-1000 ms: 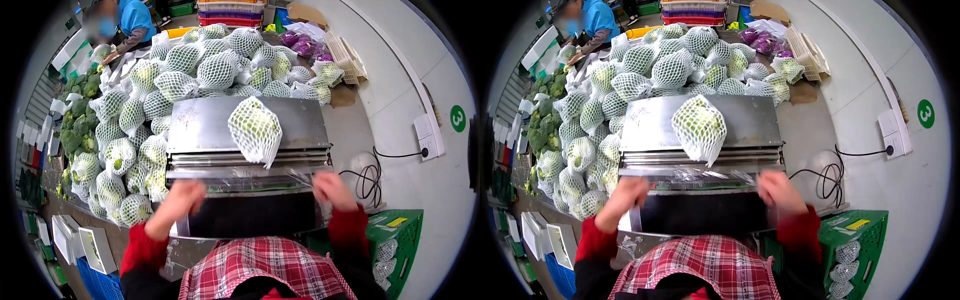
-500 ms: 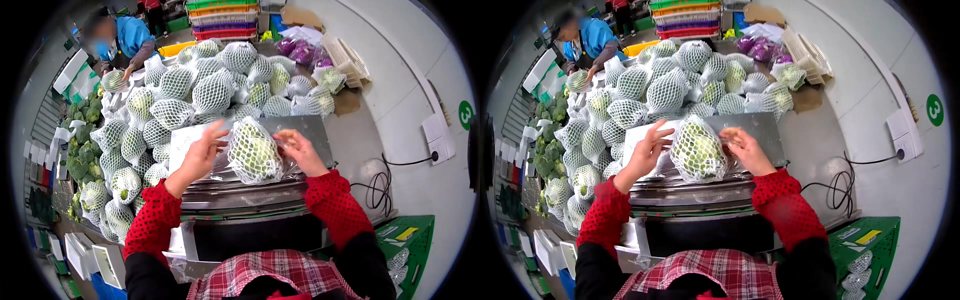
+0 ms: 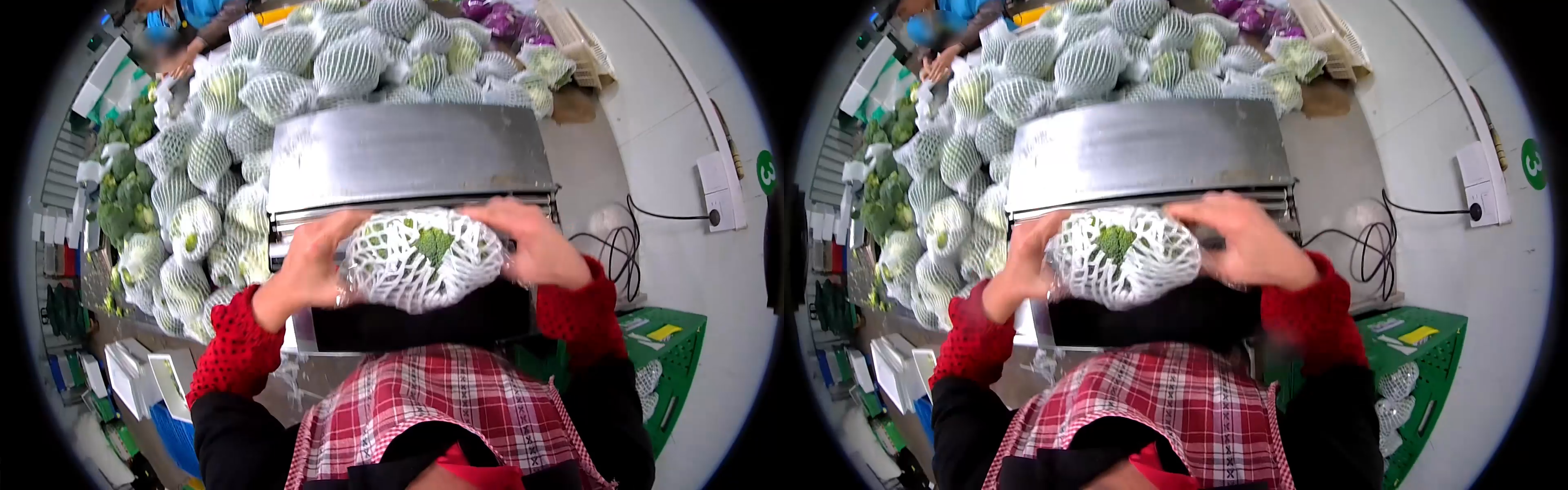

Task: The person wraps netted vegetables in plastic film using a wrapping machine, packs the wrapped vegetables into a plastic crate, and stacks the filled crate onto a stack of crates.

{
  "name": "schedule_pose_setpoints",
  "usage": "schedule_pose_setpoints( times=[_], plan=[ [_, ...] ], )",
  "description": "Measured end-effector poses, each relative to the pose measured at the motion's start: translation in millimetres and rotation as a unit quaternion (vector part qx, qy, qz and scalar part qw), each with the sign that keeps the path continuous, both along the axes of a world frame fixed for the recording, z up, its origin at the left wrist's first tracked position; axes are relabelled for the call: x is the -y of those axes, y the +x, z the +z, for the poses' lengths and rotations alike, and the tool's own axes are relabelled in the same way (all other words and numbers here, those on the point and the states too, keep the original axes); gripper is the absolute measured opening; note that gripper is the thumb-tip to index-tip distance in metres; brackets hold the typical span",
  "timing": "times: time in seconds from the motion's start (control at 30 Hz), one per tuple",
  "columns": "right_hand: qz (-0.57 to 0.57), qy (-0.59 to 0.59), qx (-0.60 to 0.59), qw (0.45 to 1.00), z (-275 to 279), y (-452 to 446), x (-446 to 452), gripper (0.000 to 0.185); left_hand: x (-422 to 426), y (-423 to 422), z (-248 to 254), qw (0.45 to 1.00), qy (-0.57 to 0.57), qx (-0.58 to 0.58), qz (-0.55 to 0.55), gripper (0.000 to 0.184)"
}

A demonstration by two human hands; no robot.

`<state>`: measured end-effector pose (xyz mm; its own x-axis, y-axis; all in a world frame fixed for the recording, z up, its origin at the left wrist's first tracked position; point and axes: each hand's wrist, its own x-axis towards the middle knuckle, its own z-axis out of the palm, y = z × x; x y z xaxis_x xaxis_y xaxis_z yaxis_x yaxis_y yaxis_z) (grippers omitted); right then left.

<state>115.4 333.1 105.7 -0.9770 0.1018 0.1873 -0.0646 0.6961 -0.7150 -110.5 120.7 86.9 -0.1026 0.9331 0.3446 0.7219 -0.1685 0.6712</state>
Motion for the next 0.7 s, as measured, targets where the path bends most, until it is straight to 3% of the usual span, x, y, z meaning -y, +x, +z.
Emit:
schedule_pose_setpoints(
  times=[0.03, 0.07, 0.13, 0.17, 0.2, 0.23, 0.27, 0.33, 0.37, 0.4, 0.43, 0.47, 0.53, 0.6, 0.63, 0.67, 0.7],
  plan=[
    [-0.007, -0.065, -0.014, 0.998, -19, 15, 18, 0.048, 21, 12, -20, 0.991, -0.043, 0.124, -0.020, 0.071],
    [-0.020, -0.163, 0.085, 0.983, -35, 31, 35, 0.040, 42, 26, -37, 0.974, -0.103, 0.202, -0.017, 0.069],
    [-0.075, -0.370, 0.250, 0.892, -58, 52, 57, 0.029, 69, 57, -55, 0.935, -0.128, 0.330, 0.021, 0.055],
    [-0.073, -0.374, 0.252, 0.890, -63, 63, 67, 0.029, 89, 59, -77, 0.850, -0.203, 0.484, 0.049, 0.048],
    [-0.128, -0.539, 0.220, 0.803, -66, 74, 73, 0.027, 97, 59, -79, 0.735, -0.265, 0.619, 0.076, 0.042],
    [-0.179, -0.681, 0.180, 0.687, -68, 82, 77, 0.026, 108, 60, -75, 0.640, -0.211, 0.736, 0.063, 0.037],
    [-0.179, -0.680, 0.179, 0.688, -69, 85, 86, 0.026, 118, 75, -70, 0.608, -0.144, 0.778, 0.073, 0.052],
    [-0.243, -0.526, 0.028, 0.814, -73, 89, 110, 0.026, 128, 95, -69, 0.653, -0.097, 0.740, 0.130, 0.039],
    [-0.250, -0.495, 0.024, 0.831, -79, 89, 111, 0.025, 132, 106, -71, 0.709, -0.096, 0.676, 0.177, 0.034],
    [-0.297, -0.478, 0.024, 0.826, -77, 84, 113, 0.021, 136, 115, -75, 0.758, -0.095, 0.606, 0.221, 0.031],
    [-0.324, -0.470, 0.009, 0.821, -76, 86, 108, 0.022, 140, 123, -80, 0.741, -0.049, 0.593, 0.311, 0.026],
    [-0.353, -0.462, -0.007, 0.814, -75, 90, 103, 0.023, 147, 126, -74, 0.742, -0.055, 0.593, 0.308, 0.026],
    [-0.379, -0.491, 0.065, 0.782, -50, 110, 102, 0.034, 163, 125, -49, 0.660, -0.038, 0.580, 0.476, 0.029],
    [-0.373, -0.576, 0.128, 0.716, -55, 151, 113, 0.037, 191, 125, -41, 0.718, -0.158, 0.508, 0.449, 0.034],
    [-0.420, -0.561, 0.199, 0.685, -70, 165, 122, 0.036, 199, 122, -60, 0.663, -0.268, 0.523, 0.464, 0.037],
    [-0.449, -0.537, 0.254, 0.668, -95, 172, 133, 0.034, 206, 128, -103, 0.689, -0.329, 0.461, 0.453, 0.034],
    [-0.434, -0.546, 0.267, 0.665, -132, 180, 143, 0.030, 212, 133, -153, 0.740, -0.350, 0.435, 0.374, 0.028]
  ],
)
